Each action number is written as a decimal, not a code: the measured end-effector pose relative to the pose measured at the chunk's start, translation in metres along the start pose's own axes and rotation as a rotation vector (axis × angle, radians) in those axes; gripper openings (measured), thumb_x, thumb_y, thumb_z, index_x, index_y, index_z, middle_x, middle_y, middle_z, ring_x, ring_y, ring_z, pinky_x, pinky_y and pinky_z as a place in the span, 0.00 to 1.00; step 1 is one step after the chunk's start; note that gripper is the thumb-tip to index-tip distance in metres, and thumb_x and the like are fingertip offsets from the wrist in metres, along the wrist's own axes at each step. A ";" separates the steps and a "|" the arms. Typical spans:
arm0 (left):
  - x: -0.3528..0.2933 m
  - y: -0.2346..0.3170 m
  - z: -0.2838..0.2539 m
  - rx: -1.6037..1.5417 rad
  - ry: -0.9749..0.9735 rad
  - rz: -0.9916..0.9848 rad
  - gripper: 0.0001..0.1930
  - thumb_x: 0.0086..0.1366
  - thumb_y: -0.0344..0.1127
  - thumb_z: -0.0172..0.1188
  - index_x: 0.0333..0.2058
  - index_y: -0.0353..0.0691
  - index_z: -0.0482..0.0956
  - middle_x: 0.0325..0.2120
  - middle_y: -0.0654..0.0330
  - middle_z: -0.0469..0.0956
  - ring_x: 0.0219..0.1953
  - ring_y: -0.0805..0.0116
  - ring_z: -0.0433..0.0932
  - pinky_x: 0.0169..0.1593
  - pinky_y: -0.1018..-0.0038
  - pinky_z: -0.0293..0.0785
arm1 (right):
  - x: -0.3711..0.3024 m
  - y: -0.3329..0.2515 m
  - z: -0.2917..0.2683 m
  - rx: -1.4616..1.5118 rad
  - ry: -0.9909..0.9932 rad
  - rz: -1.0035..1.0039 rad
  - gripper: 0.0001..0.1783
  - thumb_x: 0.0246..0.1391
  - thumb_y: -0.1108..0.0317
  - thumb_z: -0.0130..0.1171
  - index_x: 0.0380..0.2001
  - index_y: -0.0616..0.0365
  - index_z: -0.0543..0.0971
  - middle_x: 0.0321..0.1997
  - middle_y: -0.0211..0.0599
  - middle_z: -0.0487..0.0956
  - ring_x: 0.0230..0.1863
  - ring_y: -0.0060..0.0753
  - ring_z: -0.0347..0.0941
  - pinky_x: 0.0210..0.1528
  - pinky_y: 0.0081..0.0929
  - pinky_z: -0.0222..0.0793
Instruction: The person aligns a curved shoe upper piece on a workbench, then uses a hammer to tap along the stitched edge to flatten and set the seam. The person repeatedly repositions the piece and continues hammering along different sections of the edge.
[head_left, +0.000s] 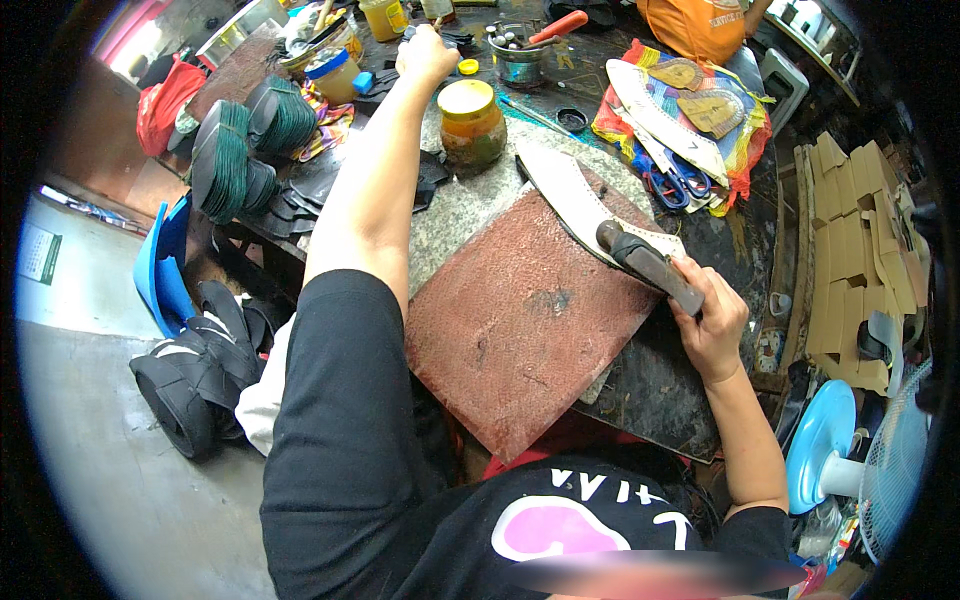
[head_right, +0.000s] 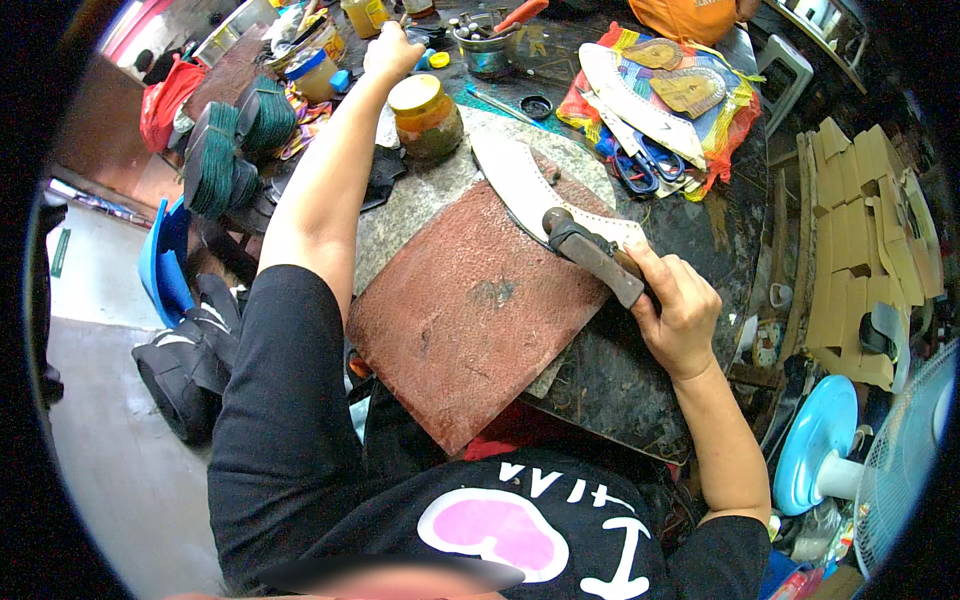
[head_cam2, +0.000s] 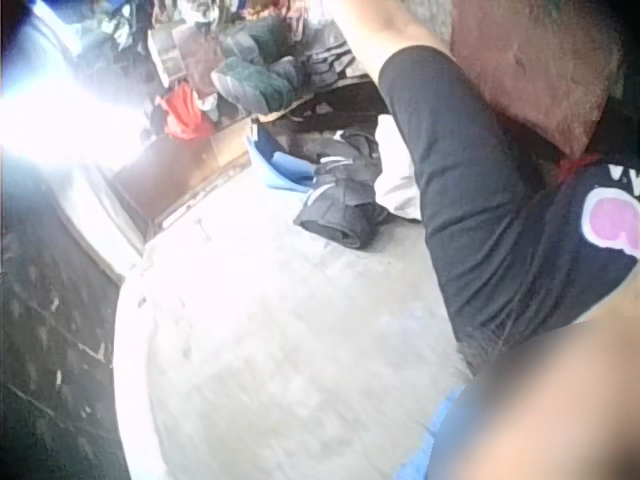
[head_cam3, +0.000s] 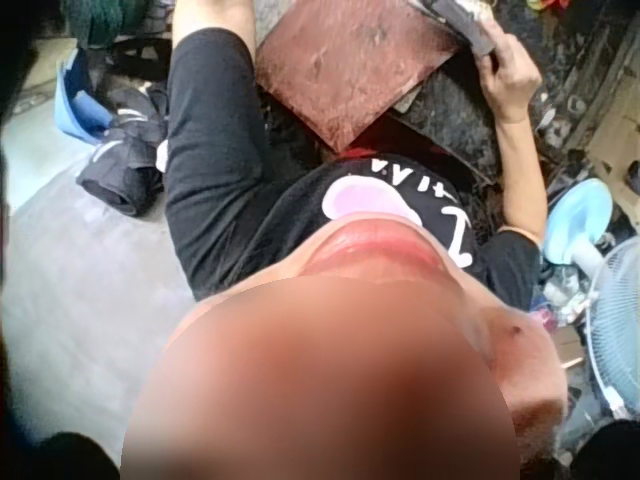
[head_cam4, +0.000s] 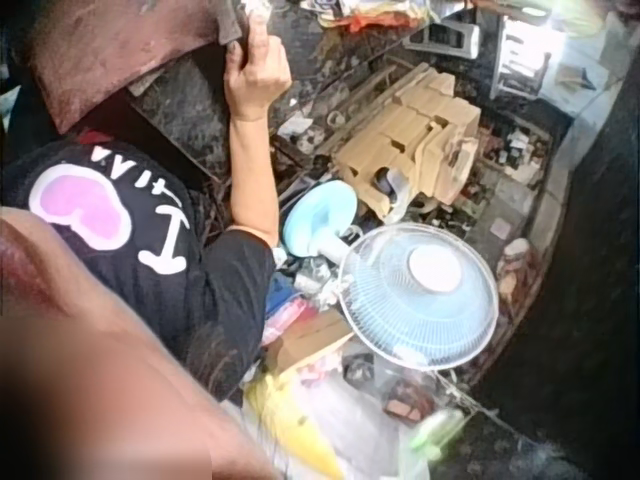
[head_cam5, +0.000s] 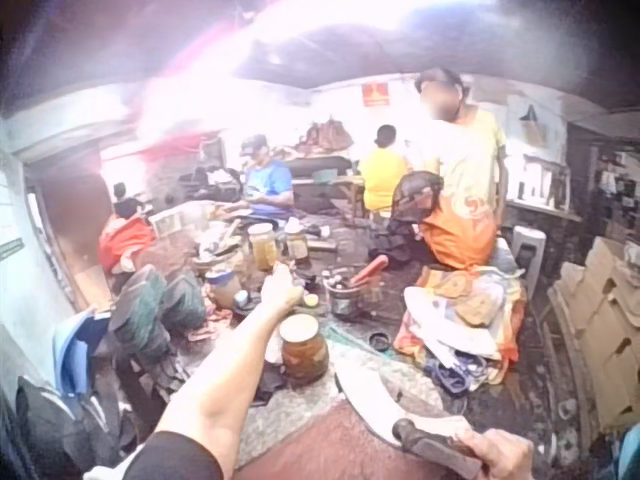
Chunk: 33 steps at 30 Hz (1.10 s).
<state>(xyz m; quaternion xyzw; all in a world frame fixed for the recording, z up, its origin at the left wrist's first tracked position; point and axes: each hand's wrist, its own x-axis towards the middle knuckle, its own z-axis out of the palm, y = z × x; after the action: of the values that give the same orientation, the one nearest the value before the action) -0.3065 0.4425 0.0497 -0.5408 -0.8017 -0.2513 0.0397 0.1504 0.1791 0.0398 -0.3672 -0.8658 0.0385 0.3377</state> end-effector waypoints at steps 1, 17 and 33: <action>0.001 0.001 0.004 0.037 0.030 0.010 0.31 0.57 0.48 0.67 0.55 0.38 0.71 0.49 0.41 0.80 0.56 0.45 0.78 0.58 0.56 0.74 | 0.001 0.000 0.001 -0.011 0.015 -0.011 0.22 0.57 0.62 0.62 0.54 0.56 0.77 0.38 0.46 0.81 0.36 0.50 0.79 0.39 0.39 0.74; 0.011 0.016 0.016 0.167 0.030 0.244 0.30 0.53 0.49 0.73 0.49 0.42 0.71 0.41 0.44 0.83 0.46 0.46 0.83 0.49 0.56 0.79 | 0.006 0.001 0.003 0.012 0.049 -0.039 0.24 0.54 0.64 0.61 0.55 0.51 0.77 0.28 0.40 0.76 0.28 0.46 0.74 0.31 0.39 0.70; -0.005 -0.001 -0.024 -0.061 -0.504 0.404 0.26 0.56 0.55 0.68 0.39 0.38 0.72 0.31 0.57 0.77 0.36 0.62 0.77 0.39 0.65 0.73 | 0.005 0.004 0.003 0.028 0.060 -0.045 0.23 0.62 0.52 0.56 0.57 0.49 0.77 0.29 0.39 0.76 0.28 0.46 0.74 0.31 0.39 0.70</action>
<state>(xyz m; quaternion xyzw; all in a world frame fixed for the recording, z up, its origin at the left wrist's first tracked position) -0.3103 0.4269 0.0686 -0.7351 -0.6549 -0.1206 -0.1271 0.1482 0.1859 0.0388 -0.3439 -0.8627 0.0321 0.3693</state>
